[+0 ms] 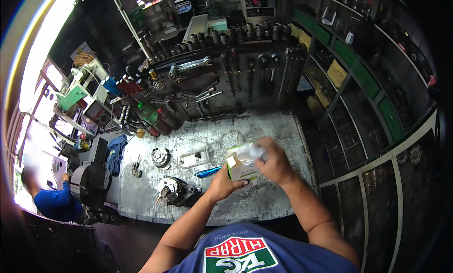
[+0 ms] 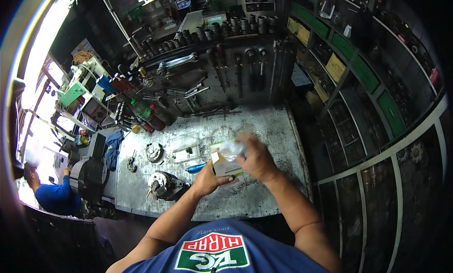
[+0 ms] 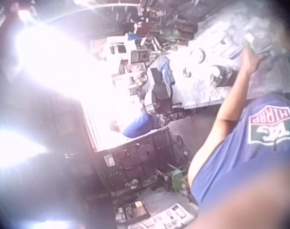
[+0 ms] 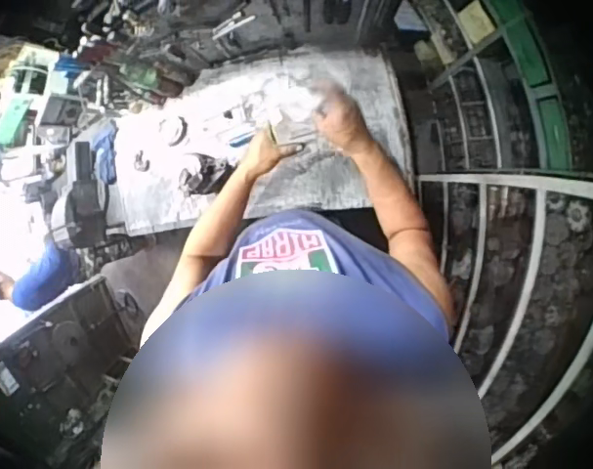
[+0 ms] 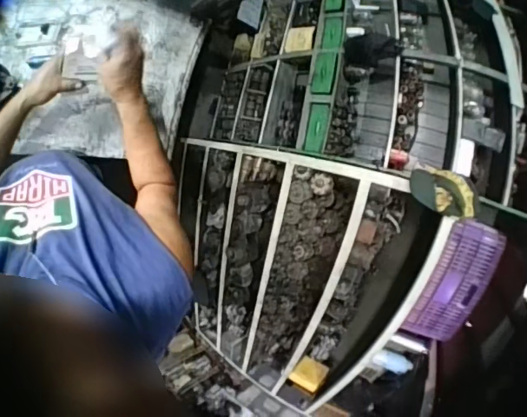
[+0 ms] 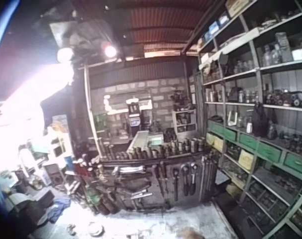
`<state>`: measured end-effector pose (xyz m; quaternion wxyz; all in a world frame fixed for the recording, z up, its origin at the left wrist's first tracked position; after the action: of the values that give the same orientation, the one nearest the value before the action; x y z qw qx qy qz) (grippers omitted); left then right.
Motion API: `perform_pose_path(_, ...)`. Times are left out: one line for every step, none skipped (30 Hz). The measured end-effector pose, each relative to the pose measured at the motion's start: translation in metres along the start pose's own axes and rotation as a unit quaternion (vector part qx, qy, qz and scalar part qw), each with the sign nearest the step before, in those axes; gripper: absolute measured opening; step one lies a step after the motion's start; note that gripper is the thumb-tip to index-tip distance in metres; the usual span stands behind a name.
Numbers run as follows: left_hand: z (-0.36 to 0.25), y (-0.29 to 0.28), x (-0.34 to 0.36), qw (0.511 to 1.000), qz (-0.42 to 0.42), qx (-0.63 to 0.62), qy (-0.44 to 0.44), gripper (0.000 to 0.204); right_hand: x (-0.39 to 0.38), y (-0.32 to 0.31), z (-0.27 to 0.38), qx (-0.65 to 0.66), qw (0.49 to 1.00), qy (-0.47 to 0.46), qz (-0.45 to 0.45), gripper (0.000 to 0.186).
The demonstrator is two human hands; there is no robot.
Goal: The person disassembles a small motor on a workbench using a screwdriver, removes and replaces internal components, and then installs the motor into a green machine. The person handles the motor, screws, and internal parts, and uses a screwdriver throughout the process.
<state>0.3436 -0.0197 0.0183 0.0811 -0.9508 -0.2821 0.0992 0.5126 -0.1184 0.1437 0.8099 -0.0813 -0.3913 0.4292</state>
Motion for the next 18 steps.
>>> perform_pose_path(-0.002, 0.004, -0.003, 0.999, 0.006, -0.048, -0.003, 0.086, -0.007, 0.008, 0.011, -0.026, 0.995, -0.073, 0.057, 0.054)
perform_pose_path(-0.004, 0.005, -0.005, 1.000, 0.008, -0.011, -0.007, 0.087, -0.014, 0.016, 0.012, -0.074, 0.987, -0.099, 0.107, 0.057)
perform_pose_path(-0.006, 0.006, -0.007, 1.000, 0.010, 0.019, -0.015, 0.088, -0.018, 0.022, 0.003, -0.087, 0.982, -0.052, 0.159, 0.057)
perform_pose_path(-0.008, 0.005, -0.010, 0.999, 0.009, 0.036, -0.020, 0.089, -0.024, 0.027, -0.009, -0.111, 0.970, 0.002, 0.217, 0.056)
perform_pose_path(-0.013, 0.001, -0.014, 0.995, -0.004, 0.095, -0.010, 0.089, -0.026, 0.025, -0.003, -0.082, 0.973, -0.038, 0.213, 0.054)
perform_pose_path(-0.015, -0.002, -0.017, 0.990, -0.018, 0.142, -0.015, 0.089, -0.029, 0.022, -0.003, -0.067, 0.973, -0.055, 0.215, 0.052)
perform_pose_path(-0.018, -0.006, -0.021, 0.983, -0.033, 0.179, -0.019, 0.089, -0.031, 0.021, -0.001, -0.055, 0.971, -0.079, 0.218, 0.049)
perform_pose_path(-0.020, -0.010, -0.024, 0.975, -0.047, 0.217, -0.024, 0.088, -0.031, 0.022, -0.009, -0.026, 0.972, -0.031, 0.232, 0.049)
perform_pose_path(-0.024, -0.014, -0.027, 0.974, -0.060, 0.216, -0.015, 0.088, -0.031, 0.025, -0.016, 0.000, 0.969, 0.007, 0.246, 0.049)
perform_pose_path(-0.028, -0.013, -0.029, 0.970, -0.050, 0.238, 0.007, 0.087, -0.033, 0.030, -0.020, 0.027, 0.965, 0.041, 0.258, 0.049)
perform_pose_path(-0.031, -0.012, -0.032, 0.965, -0.042, 0.258, 0.027, 0.086, -0.033, 0.034, -0.026, 0.004, 0.964, 0.079, 0.254, 0.046)
perform_pose_path(-0.032, -0.011, -0.035, 0.959, -0.034, 0.280, 0.034, 0.085, -0.034, 0.040, -0.030, -0.016, 0.962, 0.113, 0.248, 0.043)
perform_pose_path(-0.030, -0.007, -0.037, 0.950, -0.023, 0.309, 0.035, 0.081, -0.036, 0.044, -0.033, -0.040, 0.960, 0.150, 0.232, 0.040)
perform_pose_path(-0.030, -0.010, -0.040, 0.954, -0.039, 0.294, 0.035, 0.081, -0.036, 0.051, -0.022, -0.062, 0.963, 0.105, 0.238, 0.037)
perform_pose_path(-0.027, -0.013, -0.043, 0.958, -0.051, 0.282, 0.024, 0.081, -0.038, 0.055, -0.010, -0.086, 0.967, 0.064, 0.233, 0.036)
perform_pose_path(-0.024, -0.016, -0.046, 0.960, -0.062, 0.271, 0.013, 0.082, -0.039, 0.059, 0.000, -0.121, 0.961, 0.034, 0.247, 0.034)
perform_pose_path(-0.021, -0.020, -0.050, 0.962, -0.071, 0.262, 0.001, 0.082, -0.040, 0.062, 0.007, -0.113, 0.957, 0.023, 0.268, 0.026)
perform_pose_path(-0.018, -0.024, -0.055, 0.964, -0.080, 0.252, -0.011, 0.082, -0.039, 0.060, 0.007, -0.054, 0.955, 0.077, 0.282, 0.029)
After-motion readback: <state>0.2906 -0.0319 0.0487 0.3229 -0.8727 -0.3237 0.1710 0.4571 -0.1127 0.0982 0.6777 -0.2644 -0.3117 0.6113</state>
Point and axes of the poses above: each hand's wrist, its own x-axis towards the middle knuckle, its own y-axis out of the palm, z = x × y, the point moved 8 cm from there along x, towards the middle knuckle, and after that the axes turned 4 degrees about y, right-handed, at the moved point
